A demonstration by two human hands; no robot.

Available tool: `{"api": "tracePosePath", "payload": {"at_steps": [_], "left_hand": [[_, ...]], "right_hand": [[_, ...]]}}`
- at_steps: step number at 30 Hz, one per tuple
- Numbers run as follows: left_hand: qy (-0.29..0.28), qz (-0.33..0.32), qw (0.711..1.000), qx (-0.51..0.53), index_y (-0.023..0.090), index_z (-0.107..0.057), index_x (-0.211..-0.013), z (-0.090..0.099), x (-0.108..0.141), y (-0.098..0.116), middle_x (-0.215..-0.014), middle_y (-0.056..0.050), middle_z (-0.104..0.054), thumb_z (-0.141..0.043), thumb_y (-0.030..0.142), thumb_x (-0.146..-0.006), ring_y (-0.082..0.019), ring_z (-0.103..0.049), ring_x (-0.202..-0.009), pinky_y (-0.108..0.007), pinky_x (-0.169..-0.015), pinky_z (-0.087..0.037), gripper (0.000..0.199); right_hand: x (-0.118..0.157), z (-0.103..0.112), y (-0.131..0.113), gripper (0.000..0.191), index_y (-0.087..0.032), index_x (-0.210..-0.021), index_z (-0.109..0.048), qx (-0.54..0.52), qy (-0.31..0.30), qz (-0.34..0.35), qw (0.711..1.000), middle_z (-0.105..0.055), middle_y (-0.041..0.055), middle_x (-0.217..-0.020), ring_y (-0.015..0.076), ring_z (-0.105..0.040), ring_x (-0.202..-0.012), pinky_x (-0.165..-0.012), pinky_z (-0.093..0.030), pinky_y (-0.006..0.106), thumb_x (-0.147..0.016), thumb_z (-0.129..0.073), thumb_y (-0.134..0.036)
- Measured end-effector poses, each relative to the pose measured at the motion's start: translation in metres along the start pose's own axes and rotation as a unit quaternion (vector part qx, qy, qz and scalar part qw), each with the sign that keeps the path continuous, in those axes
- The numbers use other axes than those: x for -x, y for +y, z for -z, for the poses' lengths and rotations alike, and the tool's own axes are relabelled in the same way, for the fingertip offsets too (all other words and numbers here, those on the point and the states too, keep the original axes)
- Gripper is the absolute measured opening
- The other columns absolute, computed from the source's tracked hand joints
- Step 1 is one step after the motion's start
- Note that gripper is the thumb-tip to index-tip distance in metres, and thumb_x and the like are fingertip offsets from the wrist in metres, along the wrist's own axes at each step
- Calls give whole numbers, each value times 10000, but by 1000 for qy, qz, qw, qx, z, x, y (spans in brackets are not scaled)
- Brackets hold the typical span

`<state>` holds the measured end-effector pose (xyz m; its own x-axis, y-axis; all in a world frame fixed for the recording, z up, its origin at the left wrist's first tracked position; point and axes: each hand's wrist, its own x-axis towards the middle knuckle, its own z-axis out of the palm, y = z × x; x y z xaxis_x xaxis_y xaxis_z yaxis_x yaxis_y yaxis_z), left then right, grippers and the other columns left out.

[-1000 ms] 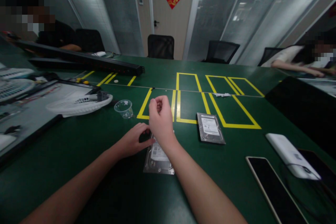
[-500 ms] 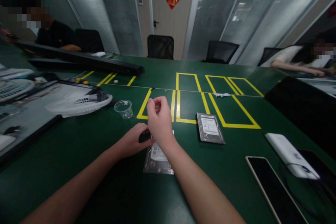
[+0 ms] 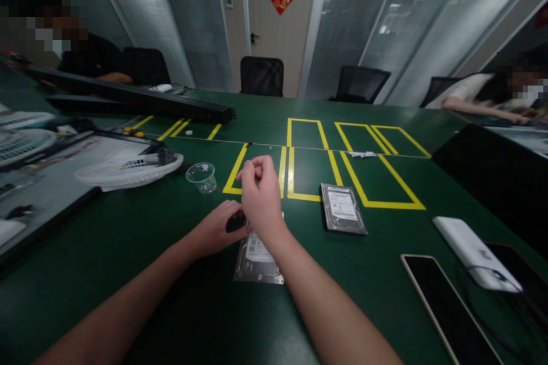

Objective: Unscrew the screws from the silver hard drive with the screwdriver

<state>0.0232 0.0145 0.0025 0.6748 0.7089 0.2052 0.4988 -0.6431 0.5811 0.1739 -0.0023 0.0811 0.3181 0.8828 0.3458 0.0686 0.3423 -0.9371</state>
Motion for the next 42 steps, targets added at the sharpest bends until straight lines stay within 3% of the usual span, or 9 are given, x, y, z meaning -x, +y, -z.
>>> {"api": "tracePosePath", "payload": {"at_steps": [9, 20, 28, 36, 42], "left_hand": [[0, -3, 1000, 4, 200, -640, -1028, 1, 0, 0, -994, -62, -638, -689, 437, -889, -242, -576, -932, -356, -792, -472, 279], [-3, 3, 1000, -1, 196, -635, -1036, 0, 0, 0, -997, -63, -637, -682, 429, -893, -240, -572, -937, -345, -779, -466, 277], [-4, -2, 1000, 4, 197, -643, -1032, 3, -1, 4, -994, -68, -640, -677, 425, -895, -245, -576, -937, -356, -794, -476, 268], [0, -1, 1000, 0, 193, -629, -1026, 0, 0, 0, -997, -62, -637, -679, 433, -896, -241, -571, -936, -353, -792, -469, 277], [-6, 1, 1000, -3, 193, -626, -1033, 1, -1, 2, -990, -64, -636, -676, 423, -902, -241, -573, -934, -357, -790, -470, 269]], "right_hand": [[-2, -1, 1, 182, -233, -843, -501, 20, 23, 14, 999, -518, -16, -739, 144, -503, -681, -609, -432, 294, -938, -572, -371], [-1, -2, 1, 195, -228, -872, -498, 4, -3, 16, 1000, -600, -9, -758, 132, -531, -660, -609, -432, 283, -971, -526, -393], [-3, -1, 3, 195, -235, -855, -501, 14, 25, 16, 999, -522, -8, -762, 149, -511, -705, -605, -435, 287, -936, -577, -395], [0, -1, 0, 136, -236, -884, -483, -13, -15, 12, 1000, -576, -23, -726, 131, -515, -632, -569, -412, 274, -976, -491, -336], [0, -3, 2, 187, -232, -875, -509, 11, 2, 11, 1000, -551, -17, -753, 138, -513, -671, -597, -437, 278, -950, -556, -397]]}}
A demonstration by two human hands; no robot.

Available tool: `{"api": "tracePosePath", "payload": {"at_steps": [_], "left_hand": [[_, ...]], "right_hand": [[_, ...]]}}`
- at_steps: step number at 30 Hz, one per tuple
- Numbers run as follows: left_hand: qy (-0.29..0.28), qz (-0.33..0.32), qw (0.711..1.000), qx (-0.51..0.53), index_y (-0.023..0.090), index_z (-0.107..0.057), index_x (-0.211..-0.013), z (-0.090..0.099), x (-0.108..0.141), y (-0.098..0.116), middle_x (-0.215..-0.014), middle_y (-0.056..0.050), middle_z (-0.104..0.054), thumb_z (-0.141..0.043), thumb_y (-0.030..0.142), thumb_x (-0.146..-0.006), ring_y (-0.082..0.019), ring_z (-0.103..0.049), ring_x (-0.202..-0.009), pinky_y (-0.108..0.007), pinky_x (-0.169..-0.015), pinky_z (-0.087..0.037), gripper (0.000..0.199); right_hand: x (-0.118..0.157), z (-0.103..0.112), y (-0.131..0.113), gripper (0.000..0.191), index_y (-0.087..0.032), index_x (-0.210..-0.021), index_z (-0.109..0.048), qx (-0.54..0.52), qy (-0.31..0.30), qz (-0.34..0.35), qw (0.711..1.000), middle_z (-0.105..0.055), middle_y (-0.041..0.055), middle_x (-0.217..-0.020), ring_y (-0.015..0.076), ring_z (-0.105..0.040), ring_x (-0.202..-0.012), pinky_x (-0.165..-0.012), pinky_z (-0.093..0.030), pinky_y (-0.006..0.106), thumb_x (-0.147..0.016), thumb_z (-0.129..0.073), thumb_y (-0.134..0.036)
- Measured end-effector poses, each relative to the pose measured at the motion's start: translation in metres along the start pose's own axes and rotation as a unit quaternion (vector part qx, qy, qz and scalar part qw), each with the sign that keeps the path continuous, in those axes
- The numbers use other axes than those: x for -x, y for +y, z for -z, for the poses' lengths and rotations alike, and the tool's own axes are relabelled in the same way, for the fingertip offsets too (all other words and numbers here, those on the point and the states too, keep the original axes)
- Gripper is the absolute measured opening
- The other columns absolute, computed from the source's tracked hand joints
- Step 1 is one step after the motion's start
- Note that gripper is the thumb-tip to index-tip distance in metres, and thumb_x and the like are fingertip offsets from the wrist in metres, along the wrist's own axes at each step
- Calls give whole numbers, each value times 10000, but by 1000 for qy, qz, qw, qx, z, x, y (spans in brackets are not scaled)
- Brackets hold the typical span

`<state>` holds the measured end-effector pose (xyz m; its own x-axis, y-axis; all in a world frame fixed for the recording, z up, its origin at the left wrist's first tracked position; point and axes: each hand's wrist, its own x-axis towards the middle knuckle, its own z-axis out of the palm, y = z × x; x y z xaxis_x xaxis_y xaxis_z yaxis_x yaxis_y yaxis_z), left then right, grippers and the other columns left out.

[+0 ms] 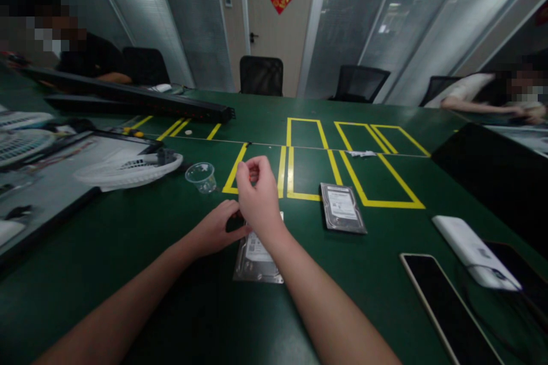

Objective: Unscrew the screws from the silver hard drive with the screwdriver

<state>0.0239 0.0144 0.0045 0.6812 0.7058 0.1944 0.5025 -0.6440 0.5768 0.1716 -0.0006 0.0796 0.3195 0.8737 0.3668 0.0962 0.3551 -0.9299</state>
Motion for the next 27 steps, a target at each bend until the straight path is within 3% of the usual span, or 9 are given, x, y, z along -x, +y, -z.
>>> {"api": "tracePosePath", "payload": {"at_steps": [10, 16, 22, 27], "left_hand": [[6, 3, 1000, 5, 203, -636, -1040, 0, 0, 0, -1002, -63, -640, -686, 420, -892, -244, -576, -949, -360, -804, -477, 267], [-2, 1, 1000, 4, 201, -636, -1039, 1, 0, 1, -993, -65, -642, -679, 424, -898, -242, -576, -934, -355, -793, -475, 268], [8, -2, 1000, 2, 201, -636, -1032, -1, 0, 0, -999, -66, -645, -672, 422, -901, -242, -575, -938, -361, -799, -475, 260], [4, 0, 1000, 7, 199, -640, -1038, 0, 0, 0, -1004, -68, -648, -675, 440, -896, -244, -578, -934, -362, -791, -475, 282]], "right_hand": [[0, 1, -1, 151, -235, -884, -492, -18, -11, 7, 1000, -616, -12, -743, 142, -555, -667, -607, -437, 290, -972, -513, -356], [-1, 0, 0, 171, -233, -863, -505, 4, 12, 9, 1000, -542, -14, -766, 148, -528, -705, -623, -448, 295, -937, -571, -372], [0, 2, -2, 160, -239, -891, -490, -24, -14, -5, 1000, -609, -11, -757, 139, -532, -658, -603, -445, 291, -963, -523, -377], [-1, 2, -1, 159, -235, -868, -508, 5, 16, 5, 1000, -556, -9, -760, 145, -527, -691, -612, -444, 295, -938, -559, -369]]}}
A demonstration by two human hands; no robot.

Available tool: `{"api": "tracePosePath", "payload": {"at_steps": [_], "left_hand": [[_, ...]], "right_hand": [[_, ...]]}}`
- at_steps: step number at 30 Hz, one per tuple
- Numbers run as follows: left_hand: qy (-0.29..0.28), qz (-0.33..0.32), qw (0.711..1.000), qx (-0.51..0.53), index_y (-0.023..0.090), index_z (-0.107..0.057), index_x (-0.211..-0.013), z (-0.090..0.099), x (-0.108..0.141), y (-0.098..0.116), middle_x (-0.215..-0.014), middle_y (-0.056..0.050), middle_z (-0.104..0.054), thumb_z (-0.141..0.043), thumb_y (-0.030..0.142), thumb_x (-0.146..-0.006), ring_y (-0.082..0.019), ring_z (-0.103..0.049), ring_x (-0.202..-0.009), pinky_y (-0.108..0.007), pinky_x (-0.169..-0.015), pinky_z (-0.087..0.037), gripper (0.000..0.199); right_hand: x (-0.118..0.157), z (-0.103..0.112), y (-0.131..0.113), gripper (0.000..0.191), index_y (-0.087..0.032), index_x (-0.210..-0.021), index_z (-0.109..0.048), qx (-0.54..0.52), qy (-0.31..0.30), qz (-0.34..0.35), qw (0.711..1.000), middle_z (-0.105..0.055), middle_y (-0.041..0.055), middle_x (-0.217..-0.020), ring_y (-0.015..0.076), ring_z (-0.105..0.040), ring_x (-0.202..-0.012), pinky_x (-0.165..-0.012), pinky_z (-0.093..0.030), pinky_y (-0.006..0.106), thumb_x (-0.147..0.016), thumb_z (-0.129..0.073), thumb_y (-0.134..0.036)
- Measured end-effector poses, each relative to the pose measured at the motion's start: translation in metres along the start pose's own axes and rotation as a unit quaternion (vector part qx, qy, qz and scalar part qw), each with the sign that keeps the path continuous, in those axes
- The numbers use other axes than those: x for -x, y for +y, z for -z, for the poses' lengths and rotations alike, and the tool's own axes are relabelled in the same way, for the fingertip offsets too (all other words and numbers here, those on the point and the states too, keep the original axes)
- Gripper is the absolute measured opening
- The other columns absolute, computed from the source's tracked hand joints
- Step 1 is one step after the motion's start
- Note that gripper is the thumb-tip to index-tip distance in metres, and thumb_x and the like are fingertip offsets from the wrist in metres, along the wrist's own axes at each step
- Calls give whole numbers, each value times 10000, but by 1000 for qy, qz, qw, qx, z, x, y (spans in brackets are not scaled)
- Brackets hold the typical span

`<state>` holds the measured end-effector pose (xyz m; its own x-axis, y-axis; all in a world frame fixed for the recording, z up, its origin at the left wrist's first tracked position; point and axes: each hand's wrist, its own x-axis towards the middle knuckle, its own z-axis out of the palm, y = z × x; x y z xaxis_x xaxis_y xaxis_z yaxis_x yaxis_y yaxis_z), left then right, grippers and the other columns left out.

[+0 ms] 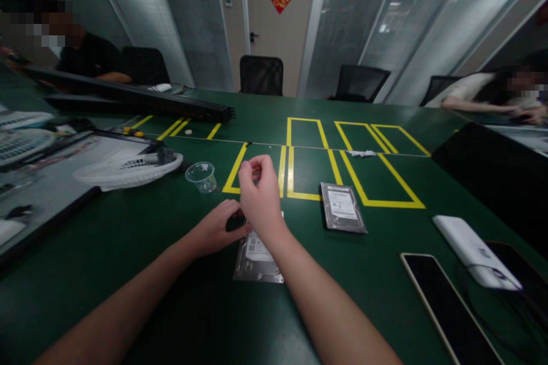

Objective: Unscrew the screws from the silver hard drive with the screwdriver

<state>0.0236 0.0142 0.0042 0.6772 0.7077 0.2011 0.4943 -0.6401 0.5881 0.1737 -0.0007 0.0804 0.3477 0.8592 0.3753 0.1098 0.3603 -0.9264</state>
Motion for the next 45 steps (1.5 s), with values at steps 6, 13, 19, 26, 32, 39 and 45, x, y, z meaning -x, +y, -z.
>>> {"api": "tracePosePath", "payload": {"at_steps": [6, 13, 19, 26, 32, 39, 45], "left_hand": [[-1, 6, 1000, -3, 205, -631, -1018, 1, 0, 0, -1002, -62, -640, -678, 432, -894, -247, -575, -942, -360, -794, -473, 263], [-8, -4, 1000, -6, 200, -626, -1020, 2, 0, 1, -1000, -59, -630, -676, 441, -904, -242, -570, -941, -356, -797, -466, 273], [-3, -1, 1000, -1, 198, -626, -1007, 1, 0, 1, -983, -52, -628, -688, 413, -897, -238, -568, -927, -349, -784, -462, 249], [-7, -5, 1000, -7, 192, -630, -1006, 0, -1, 0, -1001, -59, -631, -679, 438, -900, -239, -569, -935, -346, -790, -461, 272], [-4, 4, 1000, -9, 193, -624, -1008, 1, 0, 0, -995, -54, -627, -681, 440, -896, -242, -567, -937, -351, -791, -463, 277], [-8, -3, 1000, -7, 191, -627, -1022, 1, 0, -1, -1001, -58, -626, -681, 428, -899, -241, -568, -946, -355, -799, -468, 272], [-6, -3, 1000, -10, 193, -631, -1037, 1, -1, 0, -996, -59, -628, -673, 435, -904, -239, -568, -932, -357, -794, -468, 280]], "right_hand": [[0, 0, -2, 146, -243, -894, -477, -26, -22, -12, 999, -584, -28, -707, 138, -525, -628, -576, -423, 286, -946, -549, -359], [-1, 1, 0, 180, -234, -853, -501, 3, 14, 2, 1000, -545, -13, -753, 140, -510, -671, -612, -421, 295, -940, -569, -375], [-1, 1, -2, 168, -239, -887, -481, -19, -15, -11, 1000, -619, -7, -759, 140, -527, -654, -607, -433, 297, -967, -523, -381], [-2, 1, 0, 153, -230, -859, -502, 13, 16, 4, 1000, -535, -11, -749, 143, -517, -693, -624, -429, 295, -941, -548, -351], [-1, 2, -2, 133, -232, -892, -489, -10, -10, -6, 1000, -610, -7, -751, 137, -517, -635, -583, -422, 292, -953, -523, -346], [-2, 1, 2, 142, -230, -873, -506, 16, 9, 9, 1000, -555, 3, -796, 146, -522, -717, -630, -425, 299, -944, -543, -347], [-1, 1, 0, 128, -227, -861, -505, 5, -8, 2, 1000, -522, -13, -745, 142, -507, -679, -602, -424, 295, -943, -537, -320]]}}
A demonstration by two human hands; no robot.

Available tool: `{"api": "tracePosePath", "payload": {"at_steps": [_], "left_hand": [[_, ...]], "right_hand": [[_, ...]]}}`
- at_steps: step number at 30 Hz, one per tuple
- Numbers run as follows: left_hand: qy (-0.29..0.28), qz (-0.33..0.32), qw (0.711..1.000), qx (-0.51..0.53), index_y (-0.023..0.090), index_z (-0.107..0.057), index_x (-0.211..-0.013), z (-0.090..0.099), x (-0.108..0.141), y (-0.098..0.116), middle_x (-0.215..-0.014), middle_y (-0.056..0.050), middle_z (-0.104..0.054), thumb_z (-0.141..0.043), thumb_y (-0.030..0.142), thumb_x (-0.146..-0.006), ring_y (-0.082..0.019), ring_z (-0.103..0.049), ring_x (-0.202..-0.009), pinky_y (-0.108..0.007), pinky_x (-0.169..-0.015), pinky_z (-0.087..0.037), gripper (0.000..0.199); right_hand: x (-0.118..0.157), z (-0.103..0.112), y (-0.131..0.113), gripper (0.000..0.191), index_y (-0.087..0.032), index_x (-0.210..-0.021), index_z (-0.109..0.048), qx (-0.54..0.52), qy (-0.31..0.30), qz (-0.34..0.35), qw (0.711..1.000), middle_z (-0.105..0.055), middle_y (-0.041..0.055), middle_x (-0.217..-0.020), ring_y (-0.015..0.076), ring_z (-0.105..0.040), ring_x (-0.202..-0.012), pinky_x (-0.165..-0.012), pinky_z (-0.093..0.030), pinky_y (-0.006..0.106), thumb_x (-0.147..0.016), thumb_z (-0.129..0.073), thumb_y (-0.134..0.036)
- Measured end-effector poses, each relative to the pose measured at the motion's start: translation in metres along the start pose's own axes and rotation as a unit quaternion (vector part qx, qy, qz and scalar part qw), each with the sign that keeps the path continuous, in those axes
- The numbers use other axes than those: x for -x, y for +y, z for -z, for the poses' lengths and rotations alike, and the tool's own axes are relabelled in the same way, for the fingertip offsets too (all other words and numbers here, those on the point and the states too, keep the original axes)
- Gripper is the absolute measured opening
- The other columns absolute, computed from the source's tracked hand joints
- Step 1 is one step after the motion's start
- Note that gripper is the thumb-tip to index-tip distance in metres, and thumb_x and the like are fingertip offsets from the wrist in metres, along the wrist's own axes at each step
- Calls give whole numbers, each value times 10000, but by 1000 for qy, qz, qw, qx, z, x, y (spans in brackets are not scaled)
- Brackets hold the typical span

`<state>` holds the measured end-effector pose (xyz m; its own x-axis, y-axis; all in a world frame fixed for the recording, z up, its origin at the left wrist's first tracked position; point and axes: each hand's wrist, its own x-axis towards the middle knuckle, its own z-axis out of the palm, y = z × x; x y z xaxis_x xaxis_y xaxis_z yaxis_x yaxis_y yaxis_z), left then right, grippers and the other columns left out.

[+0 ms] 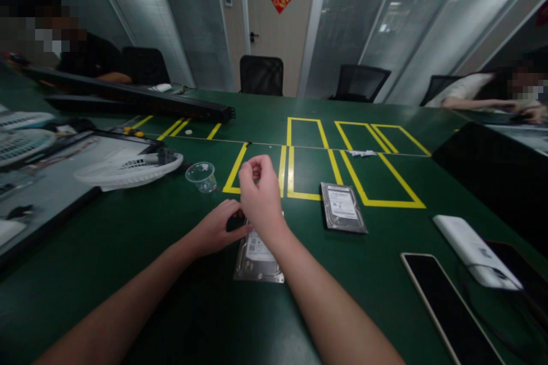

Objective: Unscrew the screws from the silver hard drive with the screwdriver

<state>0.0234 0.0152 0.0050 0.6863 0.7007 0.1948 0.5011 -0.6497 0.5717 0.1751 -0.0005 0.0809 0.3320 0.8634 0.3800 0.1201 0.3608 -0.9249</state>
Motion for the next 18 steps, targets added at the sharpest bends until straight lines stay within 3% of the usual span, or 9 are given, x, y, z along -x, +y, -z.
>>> {"api": "tracePosePath", "payload": {"at_steps": [6, 13, 18], "left_hand": [[-1, 6, 1000, 0, 196, -635, -1050, 0, 1, 1, -1002, -59, -632, -679, 437, -900, -240, -570, -943, -359, -801, -468, 287], [4, -2, 1000, 4, 198, -640, -1029, -1, 1, -1, -1009, -65, -641, -673, 446, -901, -244, -573, -947, -361, -801, -471, 281], [0, 1, 1000, 8, 200, -631, -1033, 0, 1, -1, -1006, -58, -635, -675, 441, -902, -243, -572, -949, -363, -813, -472, 278]], "right_hand": [[1, 1, -2, 163, -229, -874, -501, -3, -12, 3, 1000, -599, -6, -773, 131, -516, -650, -576, -418, 286, -988, -479, -344], [0, 1, -3, 185, -227, -837, -501, 26, 7, 15, 1000, -502, -25, -720, 130, -495, -646, -599, -418, 292, -982, -508, -342], [1, 1, -4, 184, -230, -856, -490, 10, -5, 27, 1000, -561, -19, -737, 127, -514, -637, -587, -417, 281, -1012, -449, -320]]}}
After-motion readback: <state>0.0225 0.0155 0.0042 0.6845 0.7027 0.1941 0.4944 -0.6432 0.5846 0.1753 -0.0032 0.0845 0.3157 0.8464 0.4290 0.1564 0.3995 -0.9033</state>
